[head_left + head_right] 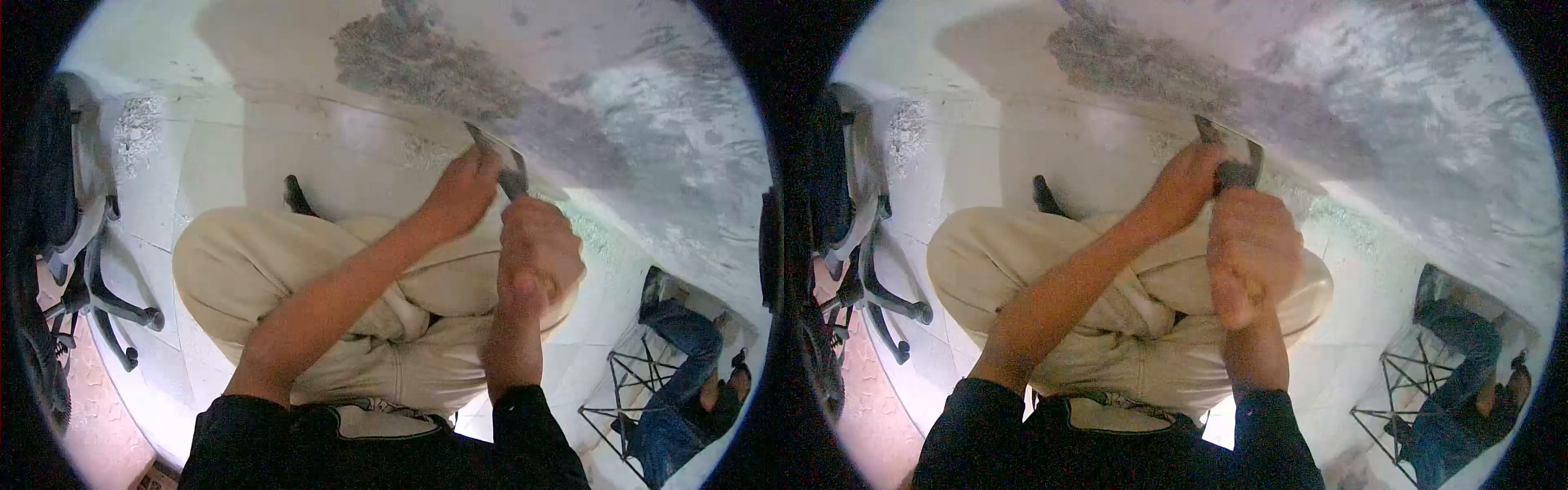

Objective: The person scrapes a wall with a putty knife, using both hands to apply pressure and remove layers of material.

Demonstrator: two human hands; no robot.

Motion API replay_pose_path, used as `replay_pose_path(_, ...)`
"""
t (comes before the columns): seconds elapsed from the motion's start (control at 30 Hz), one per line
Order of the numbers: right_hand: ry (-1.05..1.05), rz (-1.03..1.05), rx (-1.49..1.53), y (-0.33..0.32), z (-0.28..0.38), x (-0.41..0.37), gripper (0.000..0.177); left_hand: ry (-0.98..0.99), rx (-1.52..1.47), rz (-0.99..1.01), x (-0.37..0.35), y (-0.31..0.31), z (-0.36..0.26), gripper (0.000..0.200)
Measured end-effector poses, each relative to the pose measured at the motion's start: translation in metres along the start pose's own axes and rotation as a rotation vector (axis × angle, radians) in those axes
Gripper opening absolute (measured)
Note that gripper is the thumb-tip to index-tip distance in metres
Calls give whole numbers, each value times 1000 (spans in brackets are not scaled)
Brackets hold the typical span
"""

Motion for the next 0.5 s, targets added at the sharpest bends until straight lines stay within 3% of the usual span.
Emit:
replay_pose_path(0.03, 17, 19, -24, 0, -11, -3, 41, 0, -6, 6, 0, 1, 4, 24)
replay_pose_path(0.1, 4, 22, -34, 1, -16, -3, 43, -445, -265, 217, 0, 24, 52, 21)
replay_pose_path(0.13, 7, 16, -18, 2, -4, 0, 45, -103, 40, 132, 3, 14, 25, 20)
replay_pose_path(0.17, 13, 13, 5, 4, 6, 2, 46, -99, 46, 123, 2, 17, 22, 20)
replay_pose_path(0.23, 26, 9, 34, 7, 4, 4, 47, -652, -705, 163, 1, 8, 18, 19)
replay_pose_path(0.27, 52, -43, -5, 3, -3, 0, 48, -45, -43, 49, 3, -6, -5, 20)
replay_pose_path(0.37, 82, -97, -11, -2, -27, -12, 42, -215, 74, 135, 4, 22, 42, 23)
replay_pose_path(0.43, 117, -93, 81, 3, -42, -15, 28, -217, 65, 183, 0, 29, 50, 25)
replay_pose_path(0.5, 41, -36, 26, 6, -28, -6, 27, -159, -75, 124, -4, 23, 44, 24)
Point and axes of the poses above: each hand's wrist, its own x-axis towards the middle knuckle, its own y-axis out of the palm, z = x × y, the point moved 9 cm from there along x, towards the middle knuckle, and after that the axes turned 5 degrees about -y, right-handed, at the moved point
